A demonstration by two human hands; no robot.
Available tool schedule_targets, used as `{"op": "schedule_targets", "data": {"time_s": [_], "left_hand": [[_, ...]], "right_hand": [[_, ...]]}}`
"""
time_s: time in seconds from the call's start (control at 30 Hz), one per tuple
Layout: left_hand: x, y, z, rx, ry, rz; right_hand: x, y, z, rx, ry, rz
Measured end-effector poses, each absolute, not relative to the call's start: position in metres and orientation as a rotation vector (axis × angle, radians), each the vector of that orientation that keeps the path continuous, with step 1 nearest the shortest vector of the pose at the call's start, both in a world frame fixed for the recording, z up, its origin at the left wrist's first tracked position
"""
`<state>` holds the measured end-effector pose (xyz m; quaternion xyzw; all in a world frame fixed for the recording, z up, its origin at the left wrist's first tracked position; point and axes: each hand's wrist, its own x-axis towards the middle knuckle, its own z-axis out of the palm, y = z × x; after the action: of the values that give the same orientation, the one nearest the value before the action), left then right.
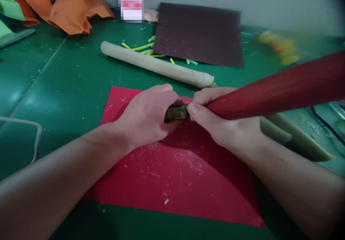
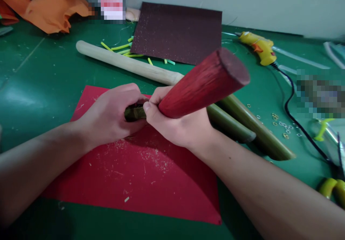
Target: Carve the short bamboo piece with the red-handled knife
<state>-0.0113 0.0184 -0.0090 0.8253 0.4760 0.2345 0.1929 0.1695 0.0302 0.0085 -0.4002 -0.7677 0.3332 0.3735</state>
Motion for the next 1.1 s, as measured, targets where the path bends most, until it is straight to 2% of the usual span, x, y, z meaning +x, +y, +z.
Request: {"op": "schedule_targets", "data": {"time_s": [0.3, 0.67, 0.93, 1.1], "left_hand": [[-0.0090, 0.0190, -0.0078, 2.309, 1.357, 0.632], [-0.0096, 0.0195, -0.0069, 2.326, 1.362, 0.633], [-0.0084, 0.0179, -0.0071, 2.354, 1.376, 0.628], [-0.0079, 0.0160, -0.0073, 2.342, 1.361, 0.597]], "right_hand": [[0.1682, 0.0315, 0.0034, -1.047, -1.748, 0.816], [0.1709, 0.0317, 0.0090, -1.018, -1.965, 0.887], [0.1676, 0.0271, 0.0031, -1.077, -1.804, 0.761], [0.1692, 0.0322, 0.0051, -1.047, -1.798, 0.826]]}}
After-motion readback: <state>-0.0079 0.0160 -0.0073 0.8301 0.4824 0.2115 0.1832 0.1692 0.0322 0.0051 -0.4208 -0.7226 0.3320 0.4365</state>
